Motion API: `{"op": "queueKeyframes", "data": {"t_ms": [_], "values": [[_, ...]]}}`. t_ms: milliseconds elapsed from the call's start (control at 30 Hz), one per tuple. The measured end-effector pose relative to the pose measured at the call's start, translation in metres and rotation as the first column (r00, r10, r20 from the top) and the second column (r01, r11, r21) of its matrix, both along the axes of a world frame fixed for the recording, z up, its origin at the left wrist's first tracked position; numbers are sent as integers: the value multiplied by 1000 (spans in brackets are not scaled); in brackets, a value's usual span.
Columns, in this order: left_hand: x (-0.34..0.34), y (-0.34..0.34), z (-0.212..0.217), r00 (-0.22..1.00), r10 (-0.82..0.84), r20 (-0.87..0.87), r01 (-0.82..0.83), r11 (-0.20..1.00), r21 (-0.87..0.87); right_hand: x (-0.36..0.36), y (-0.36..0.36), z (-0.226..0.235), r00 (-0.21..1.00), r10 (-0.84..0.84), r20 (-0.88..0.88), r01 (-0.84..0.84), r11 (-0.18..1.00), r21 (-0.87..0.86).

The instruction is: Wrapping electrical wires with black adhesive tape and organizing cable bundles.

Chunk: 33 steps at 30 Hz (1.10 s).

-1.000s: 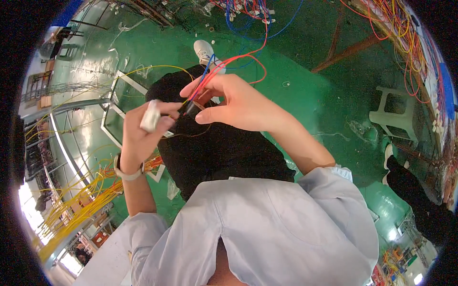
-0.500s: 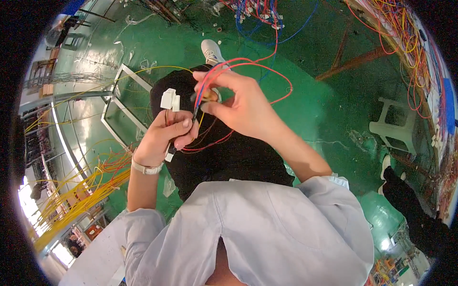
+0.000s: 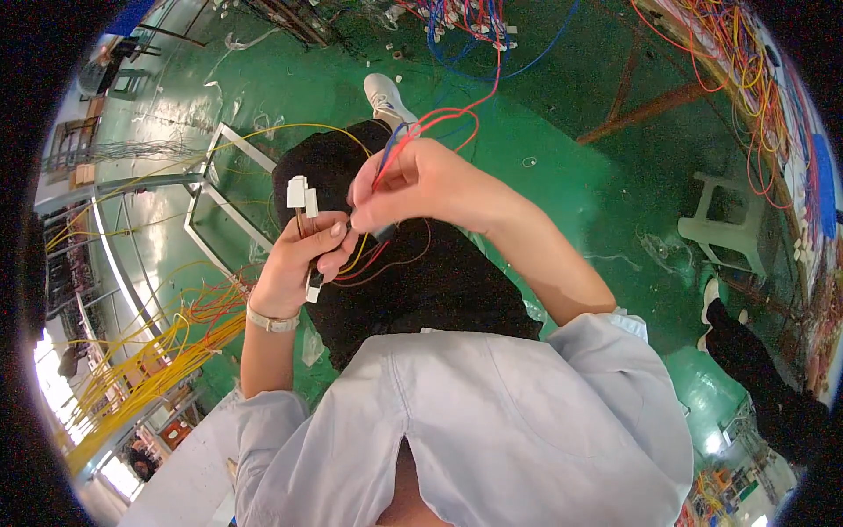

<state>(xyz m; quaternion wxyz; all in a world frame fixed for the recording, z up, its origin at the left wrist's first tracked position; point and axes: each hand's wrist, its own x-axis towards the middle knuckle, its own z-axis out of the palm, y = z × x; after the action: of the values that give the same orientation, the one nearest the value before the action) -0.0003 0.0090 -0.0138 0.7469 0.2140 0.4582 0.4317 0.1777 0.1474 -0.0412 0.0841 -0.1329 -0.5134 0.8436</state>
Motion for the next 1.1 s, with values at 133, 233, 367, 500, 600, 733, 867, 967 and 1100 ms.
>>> {"op": "queueKeyframes", "data": {"t_ms": [133,233,367,500,600,733,867,967,1100], "values": [[3,-12,6,999,22,50,-18,997,-75,8,2,1,999,32,-18,-31,998,55],[7,-13,11,993,-1,114,13,995,-103,7,1,1,998,12,-57,-2,985,175],[4,-11,10,998,-19,56,26,992,-127,-13,-13,-4,903,-415,-107,407,752,518],[6,-15,11,997,47,69,-36,989,-142,-9,-6,2,981,-97,167,89,995,52],[0,-17,10,997,22,71,-15,995,-102,1,-1,-2,988,5,-155,-31,987,-160],[-2,-17,7,990,60,-125,-68,996,-56,5,-6,3,999,53,-9,-52,996,68],[2,-13,18,922,31,-386,-24,999,25,9,-11,8,998,-49,31,43,981,190],[6,-2,23,862,5,-506,30,998,62,10,-19,13,989,-137,52,122,966,229],[9,6,27,862,35,-505,28,993,116,9,-21,20,986,-162,35,153,971,181]]}}
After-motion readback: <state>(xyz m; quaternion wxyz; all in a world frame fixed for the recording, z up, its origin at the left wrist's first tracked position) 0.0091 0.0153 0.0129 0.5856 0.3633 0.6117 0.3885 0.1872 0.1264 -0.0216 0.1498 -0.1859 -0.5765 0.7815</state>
